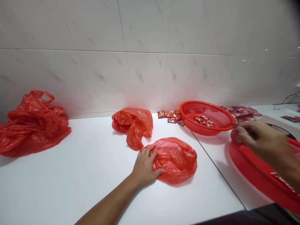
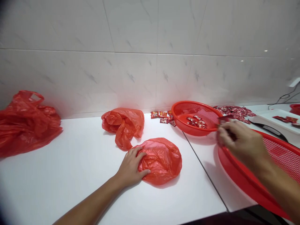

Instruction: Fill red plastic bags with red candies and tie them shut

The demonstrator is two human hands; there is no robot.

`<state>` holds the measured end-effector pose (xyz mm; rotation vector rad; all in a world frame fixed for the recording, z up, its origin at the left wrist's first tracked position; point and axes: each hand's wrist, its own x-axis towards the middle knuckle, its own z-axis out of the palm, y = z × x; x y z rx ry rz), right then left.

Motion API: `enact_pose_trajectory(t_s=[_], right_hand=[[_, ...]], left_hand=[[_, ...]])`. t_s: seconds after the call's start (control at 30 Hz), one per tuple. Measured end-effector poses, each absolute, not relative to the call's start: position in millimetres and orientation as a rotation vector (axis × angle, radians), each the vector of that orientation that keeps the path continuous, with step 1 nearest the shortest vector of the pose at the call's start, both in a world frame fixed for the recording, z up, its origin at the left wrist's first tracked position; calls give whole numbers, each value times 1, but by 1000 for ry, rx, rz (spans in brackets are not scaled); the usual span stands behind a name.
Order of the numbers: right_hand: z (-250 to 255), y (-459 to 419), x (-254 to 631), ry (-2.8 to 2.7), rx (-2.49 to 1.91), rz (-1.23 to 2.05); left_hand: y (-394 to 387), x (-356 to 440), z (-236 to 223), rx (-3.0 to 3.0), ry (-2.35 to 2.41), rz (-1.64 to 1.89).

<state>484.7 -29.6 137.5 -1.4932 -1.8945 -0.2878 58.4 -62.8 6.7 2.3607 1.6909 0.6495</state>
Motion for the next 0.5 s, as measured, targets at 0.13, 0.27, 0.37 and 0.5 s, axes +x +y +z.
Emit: enact_pose_trajectory(t_s=[0.13, 0.27, 0.37, 0.5], right_hand=[[117, -55, 355, -2261, -833, 214], [36, -30, 262, -2466, -797, 103], [-11, -5, 234, -2507, -874, 0], [-18, 2, 237, -2581, -851, 22]], left_hand=[[-63, 65, 5, 2406, 1668, 644], [-65, 62, 4, 2426, 1719, 607], [-65, 57, 4, 2343, 1875, 573], [-61, 55, 5, 2287, 1948, 598]])
